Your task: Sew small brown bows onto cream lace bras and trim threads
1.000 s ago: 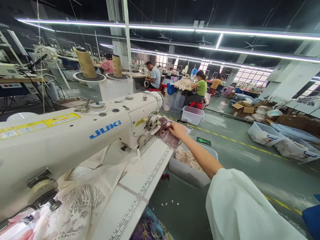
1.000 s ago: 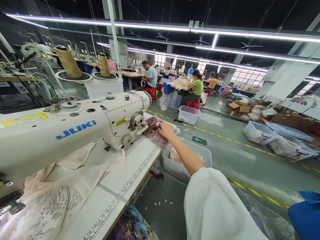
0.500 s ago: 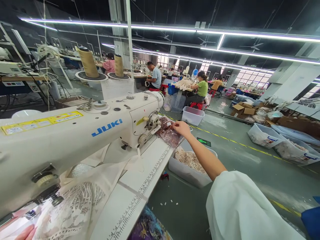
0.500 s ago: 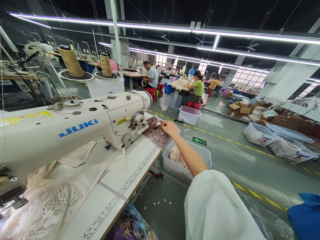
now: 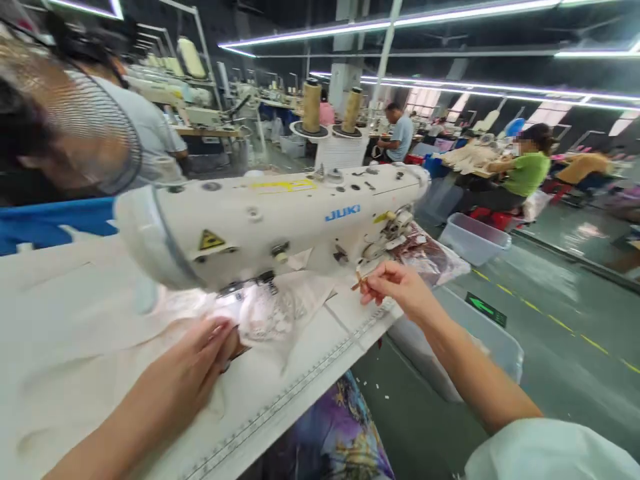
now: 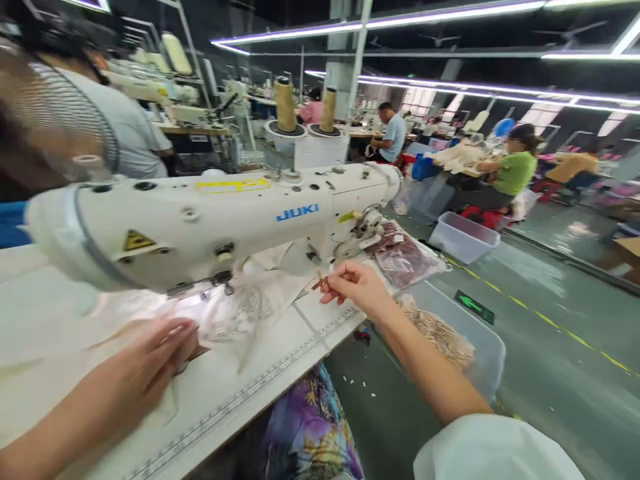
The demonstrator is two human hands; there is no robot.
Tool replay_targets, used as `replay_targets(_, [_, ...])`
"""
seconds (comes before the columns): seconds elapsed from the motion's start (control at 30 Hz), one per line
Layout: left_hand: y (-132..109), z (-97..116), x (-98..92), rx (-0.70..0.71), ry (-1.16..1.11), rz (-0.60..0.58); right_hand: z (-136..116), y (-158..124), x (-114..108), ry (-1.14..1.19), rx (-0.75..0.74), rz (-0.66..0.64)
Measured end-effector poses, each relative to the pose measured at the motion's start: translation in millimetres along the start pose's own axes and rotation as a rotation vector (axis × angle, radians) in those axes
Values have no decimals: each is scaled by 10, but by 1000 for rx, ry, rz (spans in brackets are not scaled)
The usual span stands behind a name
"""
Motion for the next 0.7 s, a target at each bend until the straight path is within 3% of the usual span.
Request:
replay_targets(0.07, [-58,12,-31,29,30,-47,-55,-76,623,51,0,-222])
replay_targets(0.13, [-49,35,-60,33,55,-39,-95,-83,1194,26,-51,-335])
replay_targets(0.2, [-26,65,-76,30,69,-13,-115,8,1645,-44,-158,-321])
replay_targets(0.27, [-21,92,-70,42,70,6,-96,168,1944,-114,-232,-262])
replay_targets(0.37, [-45,102,-34,68,78,66,5,391,2132,-277,-223,-154])
replay_targets(0.5, [-83,81,11,103,158,177,144,471,2157,-517,-217,33])
replay_targets(0.6, [-94,75,14,132,223,238,186,486,2168,-520,-215,108])
replay_targets(0.7, [-94,86,-7,148,253,296,196,553,2184,-435,-106,124])
Point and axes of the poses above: each hand's wrist, its own y-axis towards the middle knuckle, its own x-axis out of the palm, z = x × y, the point moved 2 cm from there along y, towards the middle knuckle, and after that the axes turned 9 degrees about x, right-handed, at the moved point
